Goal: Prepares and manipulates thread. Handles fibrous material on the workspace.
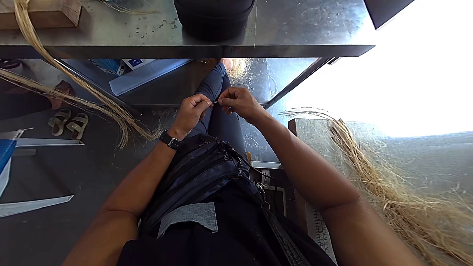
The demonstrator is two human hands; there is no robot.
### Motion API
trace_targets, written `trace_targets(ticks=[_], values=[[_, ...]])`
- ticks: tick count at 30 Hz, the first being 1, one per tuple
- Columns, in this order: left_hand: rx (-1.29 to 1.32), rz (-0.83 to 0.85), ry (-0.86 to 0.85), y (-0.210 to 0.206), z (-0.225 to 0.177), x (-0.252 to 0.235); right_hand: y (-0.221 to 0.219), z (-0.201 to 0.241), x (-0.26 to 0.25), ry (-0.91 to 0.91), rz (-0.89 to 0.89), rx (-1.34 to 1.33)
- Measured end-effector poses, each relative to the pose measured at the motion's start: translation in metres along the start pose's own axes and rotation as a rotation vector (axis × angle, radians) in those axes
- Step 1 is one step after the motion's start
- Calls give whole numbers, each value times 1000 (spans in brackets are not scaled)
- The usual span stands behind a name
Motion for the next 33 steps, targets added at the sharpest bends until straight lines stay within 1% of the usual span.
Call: trace_targets(ticks=[5,13,16,21,26,29,33], values=[[17,-3,4,2,0,1,-6,0,0,12,79,-24],[27,-3,-10,1,1,1,-6,-1,0,31,75,31],[23,-5,-6,1,1,0,-7,0,1,42,67,86],[-15,-24,-11,5,2,0,-7,0,2,19,29,279],[-2,-55,17,7,4,0,-8,-1,1,20,44,291],[103,-73,34,7,4,-1,-9,-1,1,21,51,302],[425,-53,76,4,-1,-1,-11,-3,0,31,71,307]])
Point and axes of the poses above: each hand's wrist, its own x-axis away from the middle knuckle, its own y-axis out of the back of the hand, z = x × y, the point moved 5 cm from there along -x, towards the middle knuckle, and after that the axes turned 10 degrees about -y, right-handed, at the moved point
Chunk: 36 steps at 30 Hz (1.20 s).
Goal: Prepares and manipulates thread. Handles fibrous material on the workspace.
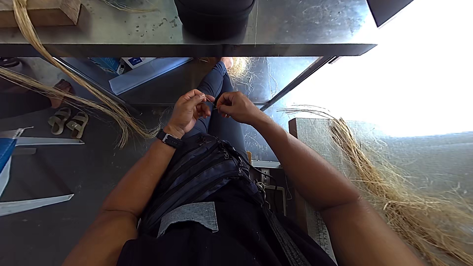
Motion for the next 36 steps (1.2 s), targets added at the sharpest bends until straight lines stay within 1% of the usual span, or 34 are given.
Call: trace_targets(ticks=[2,4,9,14,21,23,25,28,30,33,36], values=[[132,17,12,-2,-1,0,-1,-1,0,9,6,6],[187,16,5,-3,-1,-1,-2,0,0,13,14,15],[165,-21,-52,-4,1,-3,-4,4,0,22,23,25],[149,-8,-119,-10,-3,-4,-2,6,-3,3,17,4],[164,-18,-127,-9,-1,-4,0,7,-4,-26,7,45],[135,-40,-115,-7,0,-4,0,5,-3,-47,-12,97],[45,-75,-70,-1,-3,-5,3,-1,-3,-52,-22,117],[-92,-142,33,14,-1,-4,8,-4,-1,-49,1,47],[-152,-204,79,23,3,-2,11,-5,-1,-59,-14,9],[-192,-263,100,31,7,-1,14,-6,-1,-72,-37,-2],[-199,-269,80,36,6,-2,16,-9,-4,-88,-50,6]])
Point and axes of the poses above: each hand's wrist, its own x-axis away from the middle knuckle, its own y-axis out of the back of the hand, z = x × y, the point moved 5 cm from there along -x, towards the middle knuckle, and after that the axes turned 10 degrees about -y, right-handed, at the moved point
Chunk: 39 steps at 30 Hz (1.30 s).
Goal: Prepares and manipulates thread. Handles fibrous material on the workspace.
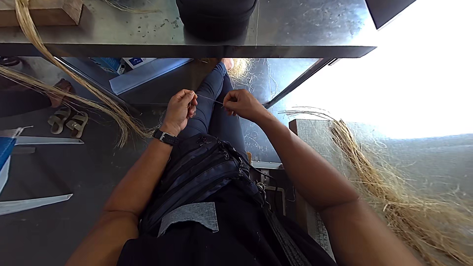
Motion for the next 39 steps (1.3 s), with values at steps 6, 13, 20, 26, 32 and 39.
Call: trace_targets(ticks=[6,13,20,26,32,39], values=[[-96,-27,-60,10,-1,-3,15,-3,-2,-52,-86,11],[-216,-229,-55,55,-10,-10,33,-16,-9,-176,-234,276],[299,-486,-28,127,-12,-1,37,-31,-10,-364,-126,473],[284,-611,-78,183,-17,20,59,-30,2,-443,-186,193],[117,-413,87,165,-3,19,61,-32,3,-458,-138,95],[-364,241,122,57,-1,-34,53,-30,3,-448,-81,176]])
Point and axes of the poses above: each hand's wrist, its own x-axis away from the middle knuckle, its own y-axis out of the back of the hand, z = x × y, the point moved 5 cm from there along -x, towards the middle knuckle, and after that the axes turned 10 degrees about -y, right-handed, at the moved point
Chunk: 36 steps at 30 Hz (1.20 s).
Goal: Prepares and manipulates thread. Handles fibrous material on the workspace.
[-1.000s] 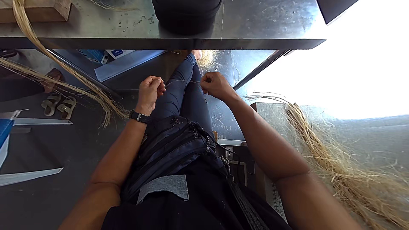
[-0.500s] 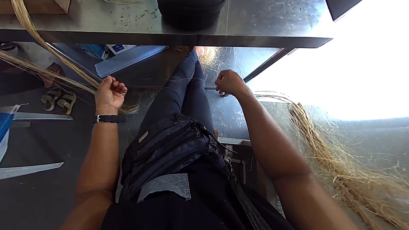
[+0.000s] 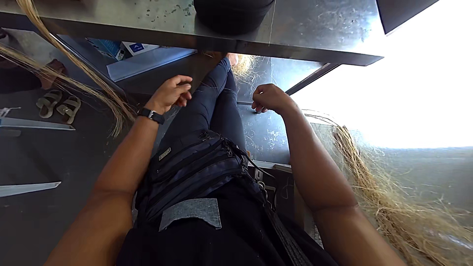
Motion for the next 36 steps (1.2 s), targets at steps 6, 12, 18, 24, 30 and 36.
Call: trace_targets(ticks=[6,12,18,24,30,36], values=[[-562,193,24,-41,-3,-49,-1,3,1,41,5,7],[-742,118,-209,-32,0,-51,2,1,0,40,-11,60],[-725,220,-263,-22,16,-36,0,3,-1,34,-35,171],[-651,119,-180,0,44,-25,1,-1,-6,-3,-47,242],[-103,-279,168,45,100,2,9,-6,-10,-8,-130,254],[9,-551,564,105,183,82,25,-9,-5,-49,-165,-187]])
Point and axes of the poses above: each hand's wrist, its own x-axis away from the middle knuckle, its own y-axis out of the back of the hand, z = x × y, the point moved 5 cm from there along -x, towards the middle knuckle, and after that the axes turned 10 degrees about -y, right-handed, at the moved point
